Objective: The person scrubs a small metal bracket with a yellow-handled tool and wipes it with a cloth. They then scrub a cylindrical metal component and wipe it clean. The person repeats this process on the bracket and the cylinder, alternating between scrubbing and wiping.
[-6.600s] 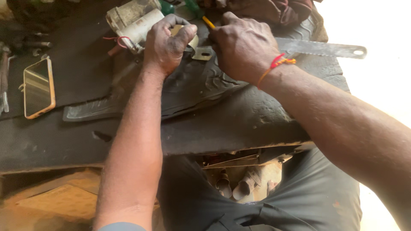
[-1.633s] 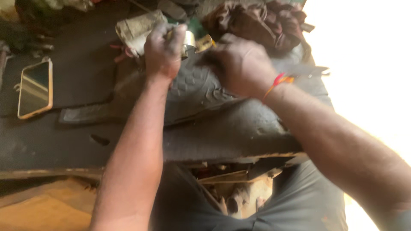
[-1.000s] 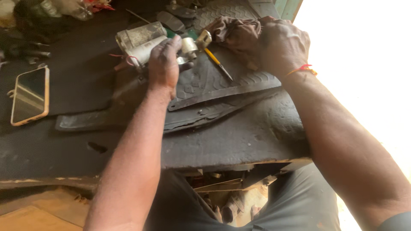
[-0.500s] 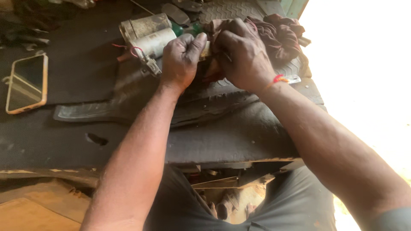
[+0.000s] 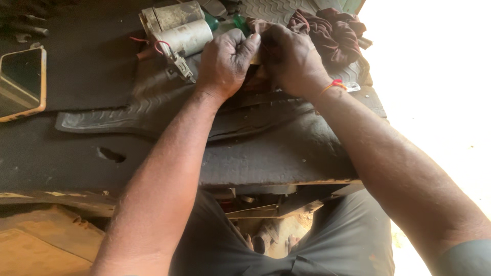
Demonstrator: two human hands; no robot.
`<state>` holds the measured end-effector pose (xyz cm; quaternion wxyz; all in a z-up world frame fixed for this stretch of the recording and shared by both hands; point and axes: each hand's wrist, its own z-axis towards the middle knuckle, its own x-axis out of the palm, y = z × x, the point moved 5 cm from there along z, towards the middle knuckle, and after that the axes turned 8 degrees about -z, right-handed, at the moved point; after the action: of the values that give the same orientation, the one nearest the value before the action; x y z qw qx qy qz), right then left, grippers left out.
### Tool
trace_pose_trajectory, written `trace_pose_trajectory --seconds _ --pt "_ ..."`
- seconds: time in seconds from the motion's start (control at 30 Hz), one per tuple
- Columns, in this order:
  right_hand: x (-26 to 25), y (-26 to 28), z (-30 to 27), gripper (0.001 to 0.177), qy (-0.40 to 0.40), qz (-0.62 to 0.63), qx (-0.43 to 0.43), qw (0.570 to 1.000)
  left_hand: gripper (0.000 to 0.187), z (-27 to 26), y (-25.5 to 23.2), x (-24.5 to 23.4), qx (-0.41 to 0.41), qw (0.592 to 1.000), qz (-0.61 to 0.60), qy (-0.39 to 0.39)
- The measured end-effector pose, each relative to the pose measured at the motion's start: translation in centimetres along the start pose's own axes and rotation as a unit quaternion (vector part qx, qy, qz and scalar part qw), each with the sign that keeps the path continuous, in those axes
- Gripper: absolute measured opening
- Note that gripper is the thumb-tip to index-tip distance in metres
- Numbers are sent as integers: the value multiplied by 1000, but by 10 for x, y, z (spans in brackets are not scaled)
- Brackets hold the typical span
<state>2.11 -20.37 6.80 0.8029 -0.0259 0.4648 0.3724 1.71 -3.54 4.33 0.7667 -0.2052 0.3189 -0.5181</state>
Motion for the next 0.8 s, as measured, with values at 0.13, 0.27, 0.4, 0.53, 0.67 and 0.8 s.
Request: trace_pose_trajectory --seconds 0.13,0.27,0.4,0.53,0.67,0.8 --pt "-2 2 -1 20 -15 36 -11 999 47 -2 -3 4 11 1000 22 10" --pt "-4 7 -7 21 -46 43 -37 997 45 -5 -5 1 5 1000 -3 12" --pt "-3 11 -9 13 -79 -27 -42 996 42 -4 -16 -2 18 999 -23 17" --pt "3 -7 -8 15 -68 -16 61 996 38 -4 -32 1 34 998 -38 33" --pt "16 -60 2 15 -159 173 133 963 38 -9 -55 4 167 978 -126 20" --pt "-6 -112 -2 17 -208 487 172 831 40 -6 -23 7 9 982 -187 5"
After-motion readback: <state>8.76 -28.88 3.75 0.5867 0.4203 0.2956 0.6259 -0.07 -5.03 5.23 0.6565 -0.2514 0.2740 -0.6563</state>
